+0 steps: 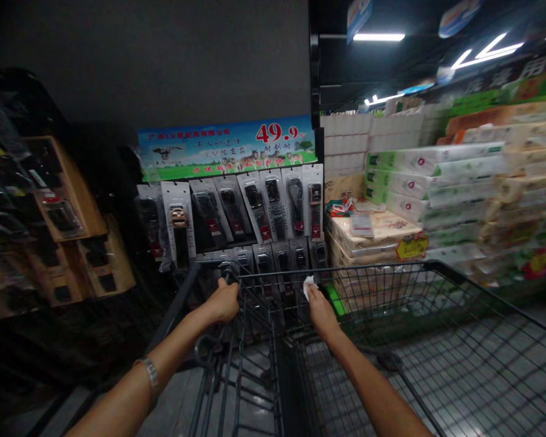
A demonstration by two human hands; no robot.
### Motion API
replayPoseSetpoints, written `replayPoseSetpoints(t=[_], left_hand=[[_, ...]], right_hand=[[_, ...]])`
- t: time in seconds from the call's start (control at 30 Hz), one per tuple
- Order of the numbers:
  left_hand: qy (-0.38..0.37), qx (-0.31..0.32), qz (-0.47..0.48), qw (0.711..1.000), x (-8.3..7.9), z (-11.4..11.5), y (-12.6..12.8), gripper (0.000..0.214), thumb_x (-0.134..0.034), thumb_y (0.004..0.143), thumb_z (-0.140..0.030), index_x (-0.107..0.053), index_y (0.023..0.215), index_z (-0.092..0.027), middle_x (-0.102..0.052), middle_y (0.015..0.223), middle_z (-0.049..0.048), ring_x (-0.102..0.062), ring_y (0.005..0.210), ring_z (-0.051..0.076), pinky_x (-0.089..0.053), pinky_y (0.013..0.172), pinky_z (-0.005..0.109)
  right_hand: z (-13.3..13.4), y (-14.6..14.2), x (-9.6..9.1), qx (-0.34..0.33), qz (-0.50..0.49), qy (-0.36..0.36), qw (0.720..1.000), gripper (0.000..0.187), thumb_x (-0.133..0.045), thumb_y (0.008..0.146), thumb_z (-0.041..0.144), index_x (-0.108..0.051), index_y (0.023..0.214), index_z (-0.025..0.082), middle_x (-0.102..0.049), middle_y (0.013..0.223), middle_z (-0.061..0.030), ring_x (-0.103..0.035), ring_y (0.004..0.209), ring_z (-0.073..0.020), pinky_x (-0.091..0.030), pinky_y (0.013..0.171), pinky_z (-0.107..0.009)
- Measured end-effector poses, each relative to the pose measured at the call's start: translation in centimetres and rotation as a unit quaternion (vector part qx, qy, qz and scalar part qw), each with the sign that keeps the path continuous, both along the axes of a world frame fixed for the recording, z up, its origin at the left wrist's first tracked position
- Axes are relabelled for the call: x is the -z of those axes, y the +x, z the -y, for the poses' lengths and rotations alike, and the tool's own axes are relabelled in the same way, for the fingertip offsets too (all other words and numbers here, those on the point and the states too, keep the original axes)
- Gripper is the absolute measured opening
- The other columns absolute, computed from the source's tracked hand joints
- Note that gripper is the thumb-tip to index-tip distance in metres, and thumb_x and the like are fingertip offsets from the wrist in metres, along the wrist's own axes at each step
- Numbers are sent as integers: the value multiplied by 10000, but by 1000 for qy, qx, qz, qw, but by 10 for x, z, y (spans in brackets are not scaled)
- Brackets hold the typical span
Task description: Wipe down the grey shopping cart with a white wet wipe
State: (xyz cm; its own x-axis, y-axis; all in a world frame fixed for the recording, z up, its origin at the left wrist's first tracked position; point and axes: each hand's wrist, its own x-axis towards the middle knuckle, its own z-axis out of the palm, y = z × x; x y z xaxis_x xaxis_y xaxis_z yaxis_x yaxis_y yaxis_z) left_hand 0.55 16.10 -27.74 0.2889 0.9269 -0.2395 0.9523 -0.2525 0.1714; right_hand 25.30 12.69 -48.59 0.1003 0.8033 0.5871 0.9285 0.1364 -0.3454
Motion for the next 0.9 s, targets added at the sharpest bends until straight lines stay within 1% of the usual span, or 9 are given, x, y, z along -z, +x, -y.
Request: replayPoseSetpoints(t=[0.07, 0.13, 0.23, 0.33, 0.43, 0.6, 0.67, 0.77, 0.9], left_hand=[[-4, -4, -10, 1000, -1, 1, 0, 361, -504, 694, -81, -576, 1046, -46, -472, 1237, 240, -637, 914, 257, -470, 844, 293], [-8, -4, -18, 1000, -1, 1, 1, 372, -507, 692, -82, -578, 1057, -63, -484, 1240, 228, -636, 918, 260, -475, 835, 298], [-7, -5, -29, 1000, -2, 2, 1, 371, -503, 701, -79, -576, 1064, -68, -498, 1236, 222, -619, 964, 271, -472, 838, 299], [-9, -4, -38, 999, -3, 2, 2, 365, -493, 725, -82, -563, 1082, -55, -470, 1262, 233, -627, 945, 257, -470, 834, 284], [-14, -3, -43, 999, -4, 2, 3, 355, -491, 738, -95, -560, 1084, -53, -435, 1287, 251, -646, 891, 247, -481, 803, 275], [-14, 1, -43, 999, -4, 1, 2, 351, -501, 741, -116, -554, 1083, -56, -424, 1290, 249, -638, 921, 254, -469, 848, 286], [-16, 5, -40, 999, -4, 0, 2, 348, -496, 748, -125, -551, 1087, -64, -440, 1276, 237, -639, 920, 251, -464, 864, 292], [-20, 9, -36, 999, -2, -1, 2, 342, -496, 759, -148, -554, 1089, -84, -463, 1252, 220, -637, 929, 254, -466, 870, 300], [-19, 5, -39, 999, -1, -1, 3, 338, -512, 762, -171, -555, 1088, -93, -429, 1267, 221, -638, 942, 259, -472, 865, 294]], right_hand=[[5, 0, -2, 7, -26, 41, 999, 556, -292, 776, -5, -548, 1241, 158, -596, 1220, -117, -546, 1141, -194, -455, 967, -382], [8, -3, -7, 8, -37, 80, 996, 537, -283, 799, 18, -540, 1248, 161, -592, 1216, -120, -539, 1147, -187, -451, 974, -383], [4, -14, -20, -13, -5, 106, 994, 504, -269, 836, 46, -507, 1272, 133, -541, 1275, -143, -488, 1204, -191, -434, 989, -380], [-6, -24, -28, -32, 70, 80, 994, 490, -295, 847, 57, -486, 1289, 140, -546, 1276, -139, -490, 1199, -201, -436, 976, -379], [-15, -31, -28, -34, 141, 33, 989, 493, -340, 820, 29, -504, 1273, 137, -570, 1258, -132, -507, 1167, -221, -428, 962, -394], [-17, -34, -22, 21, 174, -9, 985, 483, -379, 792, 2, -530, 1242, 91, -563, 1262, -162, -518, 1122, -254, -414, 934, -408], [-18, -35, -20, 28, 175, -2, 984, 479, -390, 783, -4, -541, 1228, 88, -571, 1248, -167, -523, 1103, -252, -408, 938, -404], [-18, -36, -16, 31, 175, 29, 984, 452, -403, 776, -8, -562, 1193, 64, -593, 1209, -175, -519, 1100, -256, -410, 942, -406], [-18, -35, -13, 31, 166, 53, 984, 425, -414, 769, -10, -586, 1153, 46, -613, 1164, -179, -517, 1100, -256, -417, 951, -397]])
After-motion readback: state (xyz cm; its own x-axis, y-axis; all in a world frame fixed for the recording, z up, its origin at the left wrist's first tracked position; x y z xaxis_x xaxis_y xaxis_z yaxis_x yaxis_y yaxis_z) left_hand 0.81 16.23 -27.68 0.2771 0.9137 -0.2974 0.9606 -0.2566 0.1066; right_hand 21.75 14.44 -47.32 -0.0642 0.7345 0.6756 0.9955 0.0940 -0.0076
